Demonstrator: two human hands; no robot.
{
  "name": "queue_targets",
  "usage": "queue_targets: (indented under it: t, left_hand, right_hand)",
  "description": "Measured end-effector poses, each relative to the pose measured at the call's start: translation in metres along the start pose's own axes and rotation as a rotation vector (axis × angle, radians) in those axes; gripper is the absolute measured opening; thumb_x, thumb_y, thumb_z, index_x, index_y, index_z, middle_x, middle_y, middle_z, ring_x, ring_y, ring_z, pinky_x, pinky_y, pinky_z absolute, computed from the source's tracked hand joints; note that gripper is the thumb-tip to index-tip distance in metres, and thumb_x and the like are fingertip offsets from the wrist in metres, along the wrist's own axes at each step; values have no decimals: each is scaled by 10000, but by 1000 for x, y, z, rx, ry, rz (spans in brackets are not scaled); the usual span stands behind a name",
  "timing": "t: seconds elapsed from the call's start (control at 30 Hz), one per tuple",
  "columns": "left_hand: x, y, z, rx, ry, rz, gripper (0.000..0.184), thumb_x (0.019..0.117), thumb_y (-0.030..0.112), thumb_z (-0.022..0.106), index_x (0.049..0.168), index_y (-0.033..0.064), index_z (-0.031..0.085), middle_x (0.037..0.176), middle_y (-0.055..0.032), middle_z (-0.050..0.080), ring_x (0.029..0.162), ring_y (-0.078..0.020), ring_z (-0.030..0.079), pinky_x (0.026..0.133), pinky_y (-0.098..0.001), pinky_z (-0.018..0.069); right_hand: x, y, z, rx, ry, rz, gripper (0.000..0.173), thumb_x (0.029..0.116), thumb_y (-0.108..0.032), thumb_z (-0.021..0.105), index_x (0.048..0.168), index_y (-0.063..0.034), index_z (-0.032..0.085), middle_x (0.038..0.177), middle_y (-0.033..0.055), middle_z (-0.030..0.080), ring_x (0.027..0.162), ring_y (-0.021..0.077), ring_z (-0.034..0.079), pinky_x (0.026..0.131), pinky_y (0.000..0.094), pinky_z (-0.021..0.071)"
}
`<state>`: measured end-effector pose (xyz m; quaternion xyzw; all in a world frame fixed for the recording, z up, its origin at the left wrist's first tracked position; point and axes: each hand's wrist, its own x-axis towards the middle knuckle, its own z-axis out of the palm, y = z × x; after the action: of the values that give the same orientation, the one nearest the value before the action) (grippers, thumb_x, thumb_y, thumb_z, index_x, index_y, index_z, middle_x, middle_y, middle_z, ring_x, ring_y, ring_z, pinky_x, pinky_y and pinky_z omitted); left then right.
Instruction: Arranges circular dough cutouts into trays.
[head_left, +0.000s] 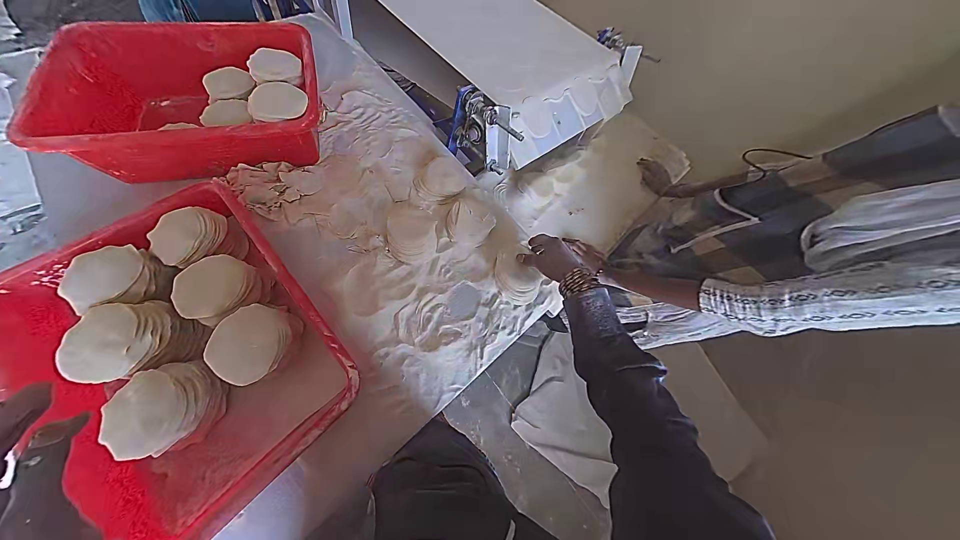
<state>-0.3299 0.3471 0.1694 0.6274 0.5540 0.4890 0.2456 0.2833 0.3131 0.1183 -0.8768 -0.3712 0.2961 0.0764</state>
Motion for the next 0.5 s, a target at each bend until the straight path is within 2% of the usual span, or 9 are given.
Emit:
queue_targets:
  t: [0.03,0.07,0.13,0.2,0.27,0.33,0.4,0.5]
  left_hand:
    - [-4,19,19,-43,-12,17,447,1011,125,474,1296,-220,478,1341,-271,551,1222,-186,571,1020,-320,496]
    - [-8,29,37,-109,-33,52,416,1032,151,482,1277,-185,499,1308,-208,582,1185,-166,597,992,-328,524]
    - [-20,46,77,-214,-78,131,347,1044,224,522,1242,-55,575,1252,-55,648,1121,-123,643,938,-334,565]
    - [-36,72,125,-272,-147,167,344,1039,312,559,1217,28,638,1253,5,674,1128,-110,654,923,-326,579]
    - [-54,90,172,-322,-257,154,393,1034,367,571,1208,26,660,1257,-12,678,1125,-99,653,925,-300,572]
    - [-73,95,215,-349,-362,130,438,1033,388,568,1204,-5,658,1250,-68,686,1124,-125,665,920,-307,580]
    - [-88,95,251,-346,-458,85,441,1021,362,572,1209,-26,664,1248,-116,685,1142,-163,663,935,-322,577]
    - [-101,90,289,-405,-577,-85,441,1005,358,569,1222,-18,650,1246,-99,684,1133,-152,665,921,-309,575]
  right_hand:
    - [10,10,-1,-28,-29,-17,638,920,-333,773,1393,30,548,1305,270,626,1251,444,576,1069,635,412]
    - [16,14,-2,-59,-59,-17,672,892,-354,797,1401,12,553,1319,259,622,1283,455,541,1078,656,386]
    - [24,15,-4,-105,-142,-42,656,896,-384,791,1390,-10,576,1366,245,594,1346,457,470,1098,670,335]
    - [37,20,-6,-86,-208,-126,562,889,-355,805,1282,14,647,1305,262,626,1283,441,543,1081,647,386]
    - [40,20,-11,-52,-264,-167,531,869,-325,830,1202,58,674,1228,286,647,1200,430,597,1047,624,426]
    - [39,18,-14,-25,-277,-175,497,846,-303,851,1102,85,676,1132,286,657,1102,408,622,979,597,458]
    - [37,13,-14,-25,-254,-219,483,836,-278,856,1104,79,670,1114,283,661,1088,413,627,973,603,465]
    - [11,-9,-10,3,-216,-325,400,813,-201,854,1078,29,664,1010,241,671,989,392,645,890,598,493]
